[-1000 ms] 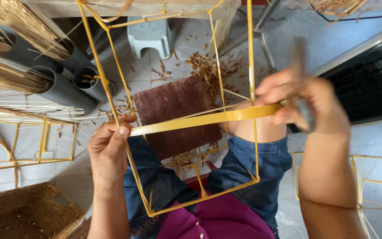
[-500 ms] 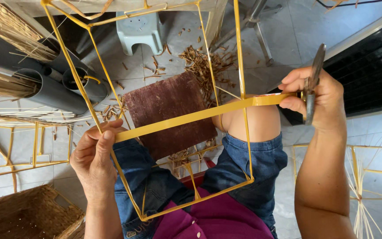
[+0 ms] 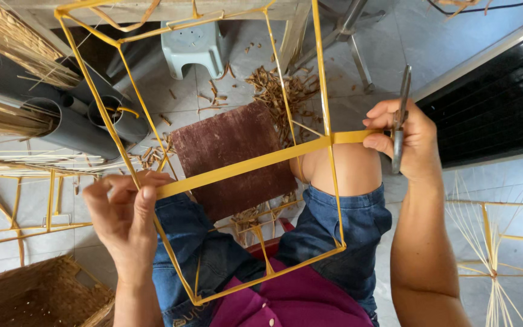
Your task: The person sits on the floor and wraps yellow tape around the joints of a bamboo frame, pressing the tape in place and cutting it with scissors. They then pick up thin bamboo sticks and trim and split them with a small knife.
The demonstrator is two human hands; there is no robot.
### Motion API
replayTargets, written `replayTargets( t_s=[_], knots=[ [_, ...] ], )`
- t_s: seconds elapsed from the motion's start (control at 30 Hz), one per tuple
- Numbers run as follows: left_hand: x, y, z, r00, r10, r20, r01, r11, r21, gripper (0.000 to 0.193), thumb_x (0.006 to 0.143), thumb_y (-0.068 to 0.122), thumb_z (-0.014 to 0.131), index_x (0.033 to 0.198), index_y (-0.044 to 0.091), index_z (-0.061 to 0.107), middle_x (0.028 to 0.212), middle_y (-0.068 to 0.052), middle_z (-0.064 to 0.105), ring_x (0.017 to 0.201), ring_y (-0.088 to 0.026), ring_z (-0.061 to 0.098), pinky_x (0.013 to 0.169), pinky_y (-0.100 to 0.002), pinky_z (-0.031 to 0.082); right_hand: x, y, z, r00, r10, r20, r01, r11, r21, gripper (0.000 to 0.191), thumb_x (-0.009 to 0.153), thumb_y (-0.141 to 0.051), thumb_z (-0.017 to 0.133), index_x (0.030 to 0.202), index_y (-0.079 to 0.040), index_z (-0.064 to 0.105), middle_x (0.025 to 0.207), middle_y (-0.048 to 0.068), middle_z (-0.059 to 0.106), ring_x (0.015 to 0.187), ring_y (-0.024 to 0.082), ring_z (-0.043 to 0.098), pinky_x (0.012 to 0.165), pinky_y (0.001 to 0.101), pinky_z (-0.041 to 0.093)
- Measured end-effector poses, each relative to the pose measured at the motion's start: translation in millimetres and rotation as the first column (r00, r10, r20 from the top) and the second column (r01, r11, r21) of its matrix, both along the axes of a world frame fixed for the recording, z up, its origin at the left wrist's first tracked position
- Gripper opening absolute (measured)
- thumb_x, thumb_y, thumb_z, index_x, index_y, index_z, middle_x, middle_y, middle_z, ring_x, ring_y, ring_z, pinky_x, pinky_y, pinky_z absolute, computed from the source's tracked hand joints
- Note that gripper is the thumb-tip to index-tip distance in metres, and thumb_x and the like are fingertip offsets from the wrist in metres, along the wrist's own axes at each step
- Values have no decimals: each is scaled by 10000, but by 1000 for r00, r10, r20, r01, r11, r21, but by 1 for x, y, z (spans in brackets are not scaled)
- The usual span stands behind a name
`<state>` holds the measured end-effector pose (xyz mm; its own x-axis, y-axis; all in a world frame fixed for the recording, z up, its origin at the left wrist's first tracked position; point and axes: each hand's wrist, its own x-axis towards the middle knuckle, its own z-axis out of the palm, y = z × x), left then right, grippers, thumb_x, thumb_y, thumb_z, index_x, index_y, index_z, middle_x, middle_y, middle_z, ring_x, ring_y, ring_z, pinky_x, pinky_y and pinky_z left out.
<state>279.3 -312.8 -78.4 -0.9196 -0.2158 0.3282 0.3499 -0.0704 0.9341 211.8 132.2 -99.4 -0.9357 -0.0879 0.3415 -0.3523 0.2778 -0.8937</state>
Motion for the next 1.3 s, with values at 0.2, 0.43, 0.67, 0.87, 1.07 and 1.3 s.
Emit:
replayTargets(
  t_s=[0.2, 0.43, 0.67, 0.87, 1.07, 1.3],
  knots=[
    [4, -8, 24, 990, 38, -132, -114, 767, -631, 196, 916, -13, 757, 1105, 20, 719, 1118, -116, 733, 1054, -225, 728, 920, -315, 583, -1, -4, -2, 1000, -21, 5, 21, 1000, -4, 437, 832, -38, 862, 1188, 1, 611, 1049, 59, 696, 1035, 154, 702, 926, 296, 570],
    [5, -5, 31, 976, 176, -128, -206, 555, -806, 183, 911, 45, 787, 1090, 48, 749, 1083, -84, 746, 939, -227, 737, 809, -311, 577, -1, -15, -4, 999, -38, 0, 38, 996, -77, 429, 864, -111, 843, 1216, -13, 619, 928, 38, 712, 979, 144, 710, 914, 292, 570],
    [2, -7, 26, 969, 218, -113, -204, 461, -864, 129, 928, 115, 792, 1042, 84, 739, 998, -61, 741, 864, -220, 723, 745, -319, 562, 1, -21, -10, 999, -38, -10, 36, 987, -154, 408, 909, -155, 821, 1236, -28, 611, 881, 35, 707, 859, 115, 701, 981, 310, 568],
    [-1, 16, 54, 953, 297, -69, -179, 362, -915, 321, 775, 249, 883, 1061, 137, 791, 1049, -59, 687, 809, -237, 686, 668, -370, 522, 3, -26, -12, 998, -45, -47, 34, 977, -212, 397, 927, -112, 796, 1260, -32, 595, 890, 28, 669, 820, 103, 699, 965, 298, 577],
    [-14, 51, 80, 935, 41, -352, -337, 410, -848, 287, 880, 105, 736, 1165, 81, 743, 1240, -166, 670, 1177, -344, 666, 981, -405, 547, 4, -28, -7, 999, -44, 19, 47, 979, -199, 389, 911, -28, 770, 1256, -40, 588, 895, 36, 677, 823, 106, 694, 764, 243, 562],
    [-73, 102, 43, 943, -288, -168, -95, 250, -964, 340, 918, 213, 735, 1247, 133, 710, 916, -42, 754, 730, -228, 718, 587, -354, 566, 4, -24, -6, 999, -3, 37, 10, 979, -202, 381, 915, -14, 767, 1255, -42, 599, 877, 30, 657, 811, 102, 674, 758, 244, 546]
  ],
)
